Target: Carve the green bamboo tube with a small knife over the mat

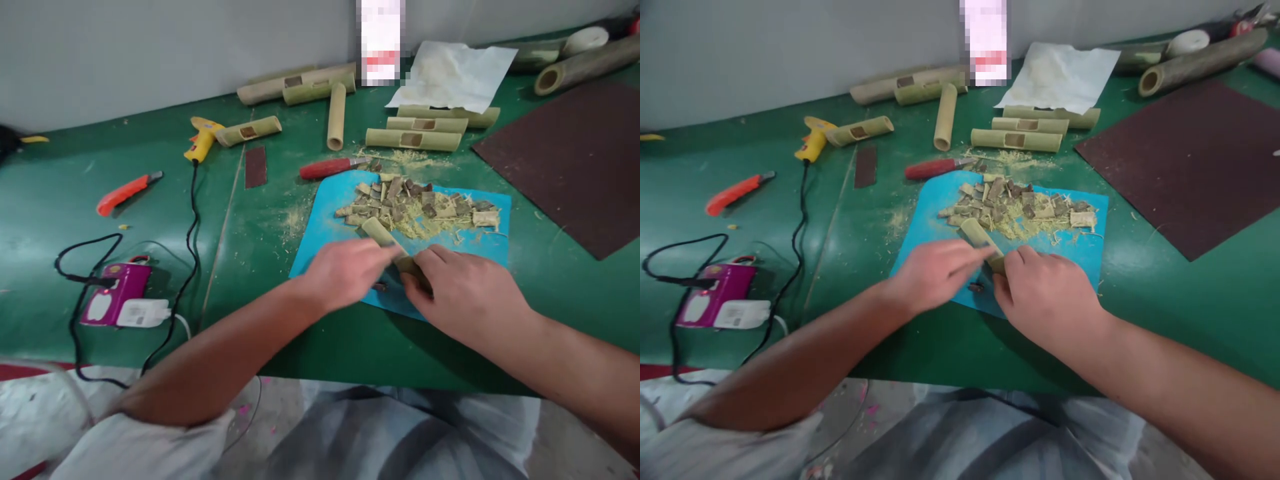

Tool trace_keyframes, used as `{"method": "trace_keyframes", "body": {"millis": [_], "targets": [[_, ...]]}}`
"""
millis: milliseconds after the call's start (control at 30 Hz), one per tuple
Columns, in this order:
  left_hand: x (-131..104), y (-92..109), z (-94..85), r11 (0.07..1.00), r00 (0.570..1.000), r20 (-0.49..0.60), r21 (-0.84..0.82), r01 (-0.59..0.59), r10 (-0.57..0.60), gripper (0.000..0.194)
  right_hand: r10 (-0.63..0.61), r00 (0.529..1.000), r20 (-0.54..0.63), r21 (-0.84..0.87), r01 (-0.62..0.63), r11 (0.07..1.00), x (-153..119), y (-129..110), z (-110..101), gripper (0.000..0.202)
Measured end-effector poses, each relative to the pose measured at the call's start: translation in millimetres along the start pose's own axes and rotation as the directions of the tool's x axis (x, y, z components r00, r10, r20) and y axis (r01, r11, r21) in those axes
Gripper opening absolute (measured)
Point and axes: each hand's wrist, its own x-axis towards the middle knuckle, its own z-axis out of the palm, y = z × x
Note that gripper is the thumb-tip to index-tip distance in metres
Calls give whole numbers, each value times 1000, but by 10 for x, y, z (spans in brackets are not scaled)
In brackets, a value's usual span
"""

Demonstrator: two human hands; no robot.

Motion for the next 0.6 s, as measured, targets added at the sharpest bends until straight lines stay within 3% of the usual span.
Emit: {"method": "trace_keyframes", "body": {"millis": [100,233,367,467,600], "targets": [[11,-5,-6,994,991,-100,48,94,-89,34,12,1000,3,-2,-12,1000,1,-8,0,28],[-4,31,0,1000,1000,26,25,-13,12,35,11,1000,14,7,-11,1000,1,-15,4,27],[-23,55,5,997,997,-67,59,52,-48,36,17,1000,22,13,-17,1000,3,-9,8,27],[-27,65,6,1000,998,55,26,-8,7,38,12,1000,24,15,-13,1000,1,-1,8,27],[-26,42,4,996,994,-71,30,86,-84,35,15,1000,0,7,-15,1000,-2,1,-2,28]]}}
